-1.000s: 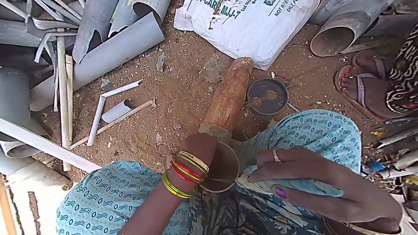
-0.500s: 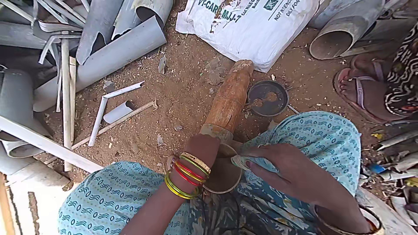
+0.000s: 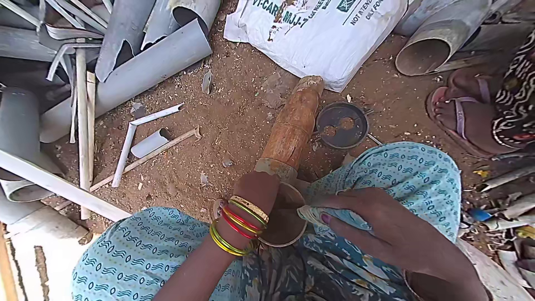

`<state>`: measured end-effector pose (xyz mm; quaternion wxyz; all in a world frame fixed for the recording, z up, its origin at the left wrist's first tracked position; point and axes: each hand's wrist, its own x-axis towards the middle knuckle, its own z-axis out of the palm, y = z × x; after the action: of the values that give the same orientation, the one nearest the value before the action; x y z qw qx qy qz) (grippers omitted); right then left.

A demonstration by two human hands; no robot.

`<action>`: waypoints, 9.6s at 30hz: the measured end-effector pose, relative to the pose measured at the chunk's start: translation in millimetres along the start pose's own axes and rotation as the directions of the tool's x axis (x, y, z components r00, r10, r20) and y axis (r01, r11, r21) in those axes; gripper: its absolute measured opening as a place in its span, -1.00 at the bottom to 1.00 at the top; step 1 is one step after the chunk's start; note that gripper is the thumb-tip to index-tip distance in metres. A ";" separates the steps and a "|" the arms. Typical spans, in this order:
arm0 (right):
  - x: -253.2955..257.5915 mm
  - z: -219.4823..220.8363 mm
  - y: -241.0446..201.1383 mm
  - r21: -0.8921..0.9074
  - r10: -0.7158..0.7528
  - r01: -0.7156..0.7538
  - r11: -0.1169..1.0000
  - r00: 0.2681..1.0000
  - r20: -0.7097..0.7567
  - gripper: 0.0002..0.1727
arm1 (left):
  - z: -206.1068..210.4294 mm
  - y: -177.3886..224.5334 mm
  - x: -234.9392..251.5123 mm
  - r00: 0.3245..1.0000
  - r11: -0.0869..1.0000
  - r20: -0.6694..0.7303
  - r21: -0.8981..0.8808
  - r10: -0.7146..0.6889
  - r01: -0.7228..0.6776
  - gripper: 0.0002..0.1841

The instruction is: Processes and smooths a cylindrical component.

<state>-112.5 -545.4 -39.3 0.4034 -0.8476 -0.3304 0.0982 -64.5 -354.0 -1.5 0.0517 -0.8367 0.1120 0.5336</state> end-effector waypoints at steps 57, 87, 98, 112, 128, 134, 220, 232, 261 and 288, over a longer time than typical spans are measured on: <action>24.4 -2.1 18.1 0.369 0.423 -0.478 0.797 0.878 0.224 -0.67 | 6.6 4.6 -1.4 0.998 0.999 -0.041 0.029 -0.042 0.044 -0.41; 25.6 41.9 -43.7 -0.054 0.322 -0.319 0.946 0.943 0.081 -0.73 | 8.6 -14.7 12.9 0.999 0.996 -0.048 -0.087 -0.006 0.002 -0.38; 21.8 28.0 -25.9 0.095 0.341 -0.357 0.929 0.928 0.153 -0.66 | 10.6 -21.2 21.7 0.998 0.996 -0.062 -0.088 -0.010 0.004 -0.47; 21.7 28.4 -20.6 0.189 0.298 -0.301 0.935 0.954 0.044 -0.69 | 6.7 -17.7 14.5 0.999 0.995 -0.048 -0.097 0.014 -0.018 -0.48; 9.0 43.2 -20.5 0.076 0.259 -0.253 0.964 0.964 -0.067 -0.60 | 5.1 -26.6 -0.7 0.987 0.972 -0.123 -0.199 0.101 -0.124 -0.47; 8.2 42.0 -25.7 0.133 0.218 -0.209 0.969 0.974 -0.059 -0.62 | 5.6 -25.9 1.7 0.992 0.979 -0.094 -0.176 0.088 -0.103 -0.44; 4.5 40.8 -20.0 0.075 0.072 -0.069 0.995 0.996 -0.050 -0.63 | 12.1 -19.2 -3.8 0.995 0.986 -0.089 -0.154 0.054 -0.067 -0.49; 4.9 45.5 -20.9 -0.063 0.039 -0.043 0.997 0.997 -0.070 -0.65 | 12.8 -18.7 -2.4 0.994 0.987 -0.092 -0.145 0.058 -0.071 -0.50; -0.2 49.1 -34.9 -0.058 -0.030 0.027 0.998 0.998 -0.048 -0.67 | 12.6 -15.6 -0.8 0.995 0.990 -0.094 -0.130 0.044 -0.056 -0.56; 3.0 38.0 -27.0 0.152 0.072 -0.062 0.986 0.996 -0.060 -0.65 | 13.0 -16.8 -2.9 0.994 0.991 -0.104 -0.125 0.034 -0.047 -0.57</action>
<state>-139.6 -507.7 -43.7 0.4730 -0.8283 -0.2802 0.1084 -73.1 -334.7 -5.0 -0.0181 -0.8619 0.0972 0.4974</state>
